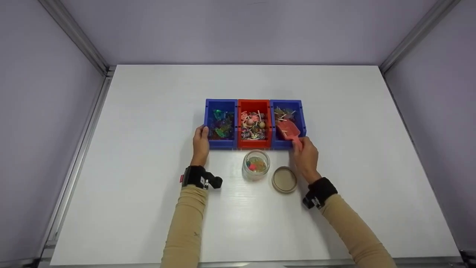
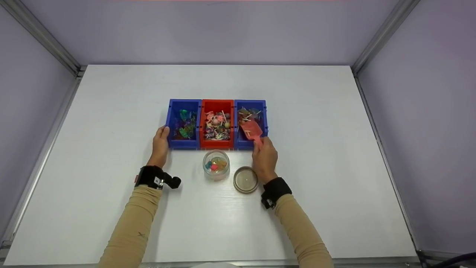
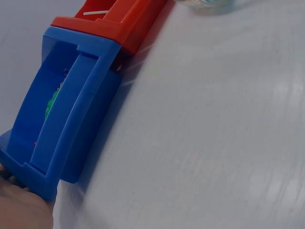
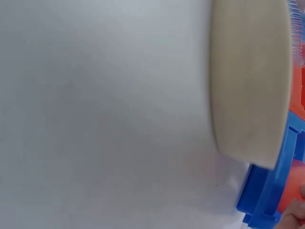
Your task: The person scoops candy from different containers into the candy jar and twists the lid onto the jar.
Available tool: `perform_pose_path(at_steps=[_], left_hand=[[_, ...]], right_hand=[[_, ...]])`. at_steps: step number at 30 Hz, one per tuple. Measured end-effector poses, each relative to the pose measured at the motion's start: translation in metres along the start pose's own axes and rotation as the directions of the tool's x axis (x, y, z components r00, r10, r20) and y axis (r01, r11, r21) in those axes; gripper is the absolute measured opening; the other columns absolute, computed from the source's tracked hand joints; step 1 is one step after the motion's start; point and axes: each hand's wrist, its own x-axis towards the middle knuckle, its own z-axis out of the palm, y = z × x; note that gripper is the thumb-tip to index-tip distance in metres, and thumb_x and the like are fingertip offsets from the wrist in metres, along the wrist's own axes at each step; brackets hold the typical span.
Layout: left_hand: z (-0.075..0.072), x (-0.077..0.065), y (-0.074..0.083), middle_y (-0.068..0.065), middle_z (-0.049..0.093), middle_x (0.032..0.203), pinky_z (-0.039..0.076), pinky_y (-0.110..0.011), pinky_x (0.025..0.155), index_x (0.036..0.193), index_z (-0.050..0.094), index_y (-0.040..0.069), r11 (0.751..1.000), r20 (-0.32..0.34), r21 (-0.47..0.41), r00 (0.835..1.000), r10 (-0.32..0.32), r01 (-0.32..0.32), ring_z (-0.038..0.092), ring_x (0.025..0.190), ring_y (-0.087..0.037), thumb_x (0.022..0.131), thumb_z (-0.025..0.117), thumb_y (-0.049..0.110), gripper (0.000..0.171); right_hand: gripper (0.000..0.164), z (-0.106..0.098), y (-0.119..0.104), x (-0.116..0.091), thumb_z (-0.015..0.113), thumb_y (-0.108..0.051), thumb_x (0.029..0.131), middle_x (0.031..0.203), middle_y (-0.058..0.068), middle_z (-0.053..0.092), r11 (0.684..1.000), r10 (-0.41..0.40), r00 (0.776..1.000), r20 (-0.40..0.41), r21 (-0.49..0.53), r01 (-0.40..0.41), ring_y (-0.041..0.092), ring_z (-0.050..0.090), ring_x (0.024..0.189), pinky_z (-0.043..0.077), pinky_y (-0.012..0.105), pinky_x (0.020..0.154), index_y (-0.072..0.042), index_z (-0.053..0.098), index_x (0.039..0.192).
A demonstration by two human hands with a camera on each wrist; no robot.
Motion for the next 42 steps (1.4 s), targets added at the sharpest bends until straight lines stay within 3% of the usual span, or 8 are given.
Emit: perform_pose_path(at_steps=[12, 26, 35, 42], left_hand=[[0.0, 0.001, -0.001, -0.017, 0.04, 0.151, 0.027, -0.042, 0.122, 0.143, 0.038, 0.002, 1.0, -0.004, -0.019, 1.0, -0.004, 0.004, 0.032, 0.146, -0.03, 0.106, 0.033, 0.03, 0.047], [0.0, -0.001, 0.001, -0.016, 0.037, 0.153, 0.026, -0.042, 0.122, 0.146, 0.034, 0.004, 0.999, 0.008, -0.036, 1.0, -0.014, 0.014, 0.03, 0.147, -0.029, 0.107, 0.032, 0.031, 0.048], [0.0, -0.001, 0.001, -0.016, 0.036, 0.154, 0.026, -0.042, 0.122, 0.146, 0.034, 0.004, 0.999, 0.013, -0.029, 1.0, -0.012, 0.013, 0.029, 0.147, -0.029, 0.107, 0.032, 0.031, 0.048], [0.0, 0.0, 0.0, -0.017, 0.037, 0.153, 0.027, -0.042, 0.122, 0.145, 0.035, 0.003, 1.0, 0.005, -0.028, 1.0, -0.005, 0.005, 0.03, 0.147, -0.029, 0.106, 0.033, 0.031, 0.048]], right_hand=[[0.021, -0.008, 0.008, -0.003, 0.064, -0.013, 0.092, 0.08, 0.02, 0.061, 0.996, -0.05, 0.998, -0.042, 0.075, 0.053, 0.028, 0.053, 0.072, 0.037, 0.03, 0.064, 0.006, 0.063, 0.1], [0.022, -0.014, 0.01, -0.007, 0.067, -0.013, 0.09, 0.078, 0.02, 0.063, 0.99, -0.13, 0.988, -0.086, 0.042, 0.134, 0.024, 0.05, 0.067, 0.035, 0.029, 0.061, 0.007, 0.065, 0.101], [0.021, -0.026, 0.005, -0.012, 0.067, -0.008, 0.089, 0.081, 0.02, 0.064, 0.972, -0.216, 0.969, -0.122, 0.062, 0.225, 0.018, 0.048, 0.068, 0.034, 0.023, 0.061, 0.006, 0.066, 0.105], [0.019, -0.037, 0.001, -0.019, 0.069, -0.005, 0.087, 0.081, 0.017, 0.065, 0.94, -0.325, 0.941, -0.098, 0.081, 0.333, 0.014, 0.046, 0.067, 0.033, 0.016, 0.06, 0.004, 0.067, 0.103]])
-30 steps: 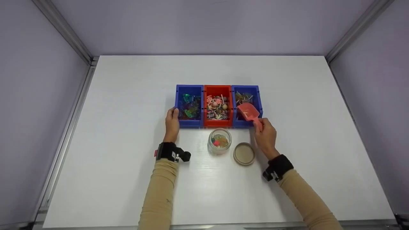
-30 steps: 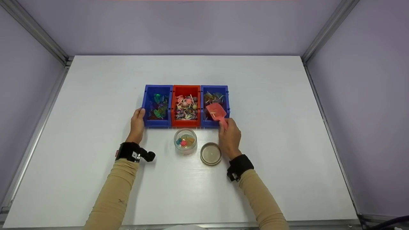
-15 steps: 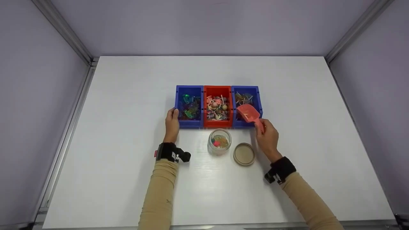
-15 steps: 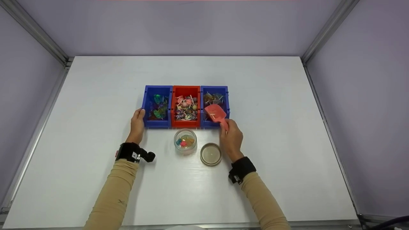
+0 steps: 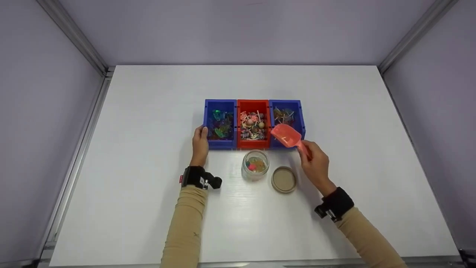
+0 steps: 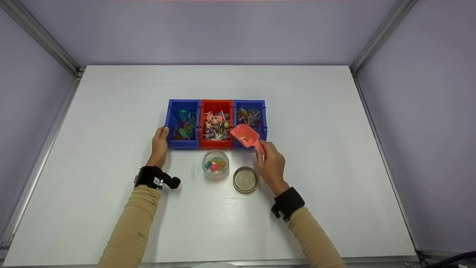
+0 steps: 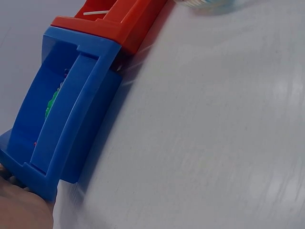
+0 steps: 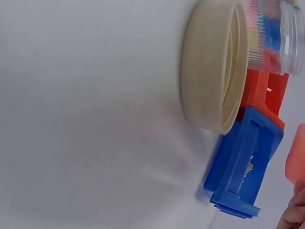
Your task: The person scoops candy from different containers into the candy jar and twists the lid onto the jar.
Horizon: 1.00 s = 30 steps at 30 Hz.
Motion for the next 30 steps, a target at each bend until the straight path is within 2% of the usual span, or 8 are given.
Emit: perform_pose_path(at_steps=[9, 17, 24, 30], left_hand=[[0.001, 0.001, 0.0, -0.017, 0.038, 0.153, 0.027, -0.042, 0.122, 0.145, 0.035, 0.003, 1.0, -0.004, 0.02, 1.0, 0.006, -0.005, 0.031, 0.146, -0.03, 0.106, 0.033, 0.032, 0.049], [0.0, 0.0, -0.001, -0.016, 0.037, 0.153, 0.027, -0.043, 0.122, 0.146, 0.035, 0.004, 1.0, 0.005, 0.015, 1.0, 0.016, -0.016, 0.03, 0.147, -0.029, 0.107, 0.032, 0.032, 0.049], [0.0, 0.0, 0.0, -0.016, 0.037, 0.153, 0.027, -0.043, 0.122, 0.146, 0.034, 0.003, 1.0, 0.001, 0.015, 1.0, 0.013, -0.013, 0.03, 0.147, -0.029, 0.106, 0.032, 0.032, 0.049], [0.001, 0.001, -0.002, -0.017, 0.037, 0.153, 0.027, -0.042, 0.122, 0.145, 0.035, 0.003, 1.0, -0.003, 0.001, 1.0, 0.011, -0.011, 0.03, 0.147, -0.029, 0.106, 0.033, 0.031, 0.048]], right_hand=[[0.022, -0.014, 0.0, -0.01, 0.071, 0.001, 0.082, 0.078, 0.014, 0.064, 0.987, -0.15, 0.984, 0.094, 0.07, 0.144, 0.006, 0.043, 0.064, 0.032, 0.013, 0.056, 0.003, 0.067, 0.103], [0.024, -0.022, 0.006, -0.017, 0.073, 0.007, 0.076, 0.074, 0.008, 0.06, 0.957, -0.28, 0.942, 0.184, 0.138, 0.257, 0.003, 0.039, 0.058, 0.031, 0.013, 0.051, 0.002, 0.068, 0.1], [0.024, -0.028, 0.004, -0.019, 0.076, 0.003, 0.076, 0.069, 0.002, 0.053, 0.947, -0.319, 0.908, 0.273, 0.131, 0.293, 0.003, 0.038, 0.06, 0.028, 0.011, 0.055, -0.003, 0.069, 0.099], [0.024, -0.034, 0.0, -0.015, 0.077, -0.001, 0.077, 0.068, 0.0, 0.053, 0.943, -0.333, 0.886, 0.322, 0.102, 0.317, 0.007, 0.041, 0.058, 0.03, 0.011, 0.054, -0.006, 0.07, 0.099]])
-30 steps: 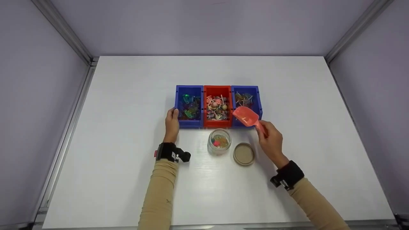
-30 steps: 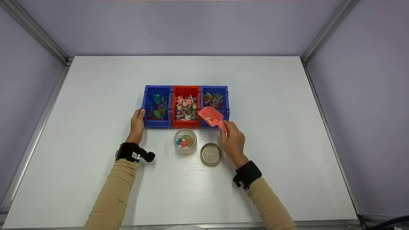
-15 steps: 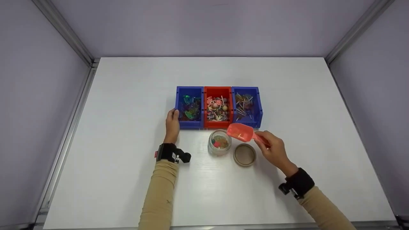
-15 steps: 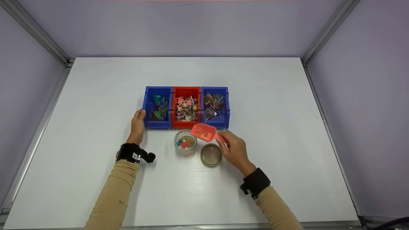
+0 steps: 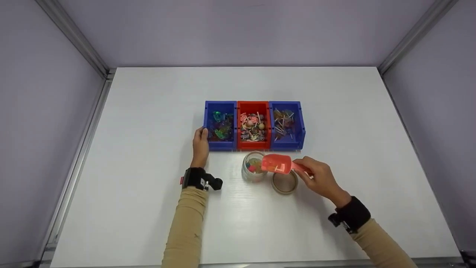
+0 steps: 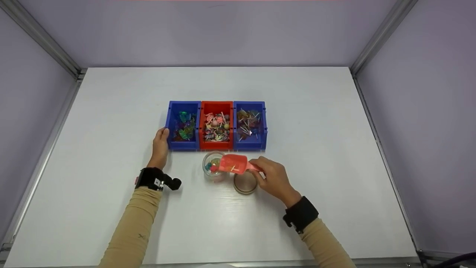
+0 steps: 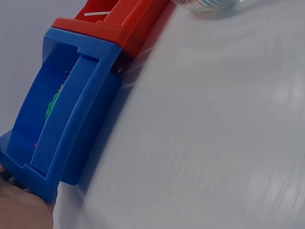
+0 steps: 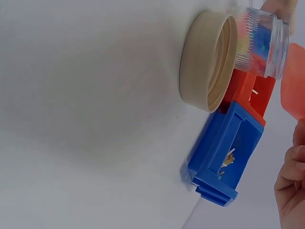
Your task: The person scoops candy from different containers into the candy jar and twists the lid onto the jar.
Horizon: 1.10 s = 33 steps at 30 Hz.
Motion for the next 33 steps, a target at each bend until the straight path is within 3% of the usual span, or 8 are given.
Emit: perform_pose_path(at_steps=[5, 13, 18, 23, 33], left_hand=[[-0.001, -0.001, 0.0, -0.017, 0.038, 0.152, 0.027, -0.043, 0.122, 0.145, 0.036, 0.003, 1.0, -0.005, -0.014, 1.0, 0.008, -0.008, 0.031, 0.146, -0.029, 0.106, 0.033, 0.03, 0.047], [0.0, -0.001, 0.0, -0.017, 0.036, 0.153, 0.026, -0.042, 0.122, 0.145, 0.035, 0.002, 1.0, -0.008, -0.004, 1.0, -0.001, 0.001, 0.029, 0.147, -0.03, 0.107, 0.032, 0.031, 0.048], [0.0, 0.0, -0.001, -0.016, 0.035, 0.154, 0.025, -0.042, 0.123, 0.146, 0.034, 0.003, 1.0, -0.006, -0.002, 1.0, -0.013, 0.013, 0.029, 0.147, -0.029, 0.106, 0.032, 0.032, 0.049], [0.002, 0.001, -0.005, -0.016, 0.039, 0.152, 0.029, -0.042, 0.12, 0.144, 0.037, 0.006, 1.0, -0.024, 0.002, 1.0, 0.006, -0.005, 0.033, 0.145, -0.029, 0.104, 0.034, 0.042, 0.054], [0.001, 0.001, -0.001, -0.018, 0.04, 0.151, 0.027, -0.042, 0.122, 0.144, 0.037, 0.002, 1.0, -0.021, -0.006, 1.0, -0.006, 0.006, 0.032, 0.145, -0.03, 0.106, 0.033, 0.03, 0.047]], right_hand=[[0.019, -0.008, -0.006, 0.006, 0.077, -0.007, 0.079, 0.069, 0.0, 0.058, 0.999, -0.008, 0.999, 0.052, -0.043, 0.01, 0.004, 0.041, 0.059, 0.035, 0.015, 0.052, -0.007, 0.072, 0.097], [0.016, -0.019, -0.016, 0.019, 0.078, -0.011, 0.08, 0.073, 0.004, 0.067, 0.992, 0.006, 0.992, 0.122, -0.125, 0.01, 0.011, 0.052, 0.057, 0.045, 0.021, 0.052, -0.007, 0.074, 0.095], [0.015, -0.026, -0.028, 0.029, 0.076, -0.013, 0.082, 0.072, 0.005, 0.069, 0.979, 0.052, 0.979, 0.196, -0.203, -0.011, 0.011, 0.055, 0.058, 0.048, 0.024, 0.053, -0.007, 0.075, 0.095], [0.015, -0.032, -0.042, 0.041, 0.074, -0.012, 0.081, 0.074, 0.007, 0.071, 0.968, 0.086, 0.963, 0.256, -0.251, -0.019, 0.014, 0.06, 0.059, 0.052, 0.029, 0.054, -0.005, 0.075, 0.095], [0.014, -0.035, -0.052, 0.049, 0.076, -0.013, 0.079, 0.075, 0.008, 0.072, 0.967, 0.077, 0.96, 0.269, -0.256, -0.005, 0.015, 0.063, 0.061, 0.053, 0.031, 0.056, -0.005, 0.075, 0.091]])
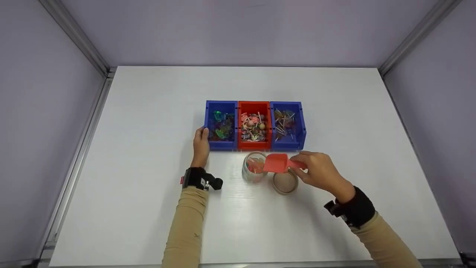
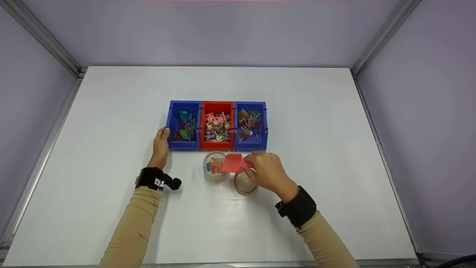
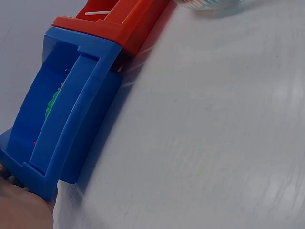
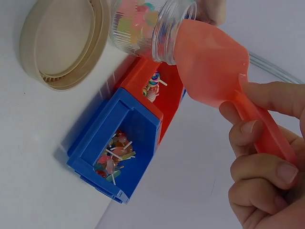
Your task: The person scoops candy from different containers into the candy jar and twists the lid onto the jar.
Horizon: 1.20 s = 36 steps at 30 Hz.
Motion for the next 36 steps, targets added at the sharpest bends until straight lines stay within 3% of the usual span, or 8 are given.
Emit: perform_pose_path(at_steps=[20, 27, 36], left_hand=[[-0.001, -0.003, 0.001, -0.017, 0.037, 0.153, 0.026, -0.042, 0.122, 0.145, 0.035, 0.002, 1.0, 0.02, 0.005, 1.0, 0.019, -0.019, 0.03, 0.147, -0.03, 0.107, 0.032, 0.031, 0.048], [-0.002, -0.002, 0.0, -0.016, 0.037, 0.153, 0.026, -0.042, 0.122, 0.146, 0.035, 0.003, 1.0, 0.025, 0.003, 1.0, 0.003, -0.003, 0.03, 0.147, -0.029, 0.107, 0.032, 0.032, 0.048], [-0.002, -0.002, 0.001, -0.016, 0.035, 0.155, 0.025, -0.042, 0.123, 0.147, 0.033, 0.004, 1.0, 0.037, 0.009, 0.999, -0.009, 0.009, 0.028, 0.148, -0.029, 0.106, 0.032, 0.033, 0.05]], right_hand=[[0.014, 0.003, 0.003, -0.001, 0.077, -0.011, 0.077, 0.072, 0.007, 0.07, 1.0, 0.012, 1.0, 0.0, 0.013, -0.012, 0.012, 0.058, 0.058, 0.048, 0.027, 0.053, -0.005, 0.074, 0.089], [0.015, 0.0, 0.004, -0.001, 0.076, -0.012, 0.079, 0.074, 0.008, 0.071, 0.997, 0.057, 0.997, 0.059, 0.038, -0.06, 0.011, 0.054, 0.059, 0.047, 0.025, 0.056, -0.003, 0.073, 0.09], [0.015, -0.008, 0.01, 0.0, 0.071, -0.005, 0.08, 0.072, 0.009, 0.067, 0.989, 0.108, 0.993, 0.049, 0.093, -0.112, 0.01, 0.047, 0.06, 0.04, 0.023, 0.056, 0.002, 0.071, 0.093]])
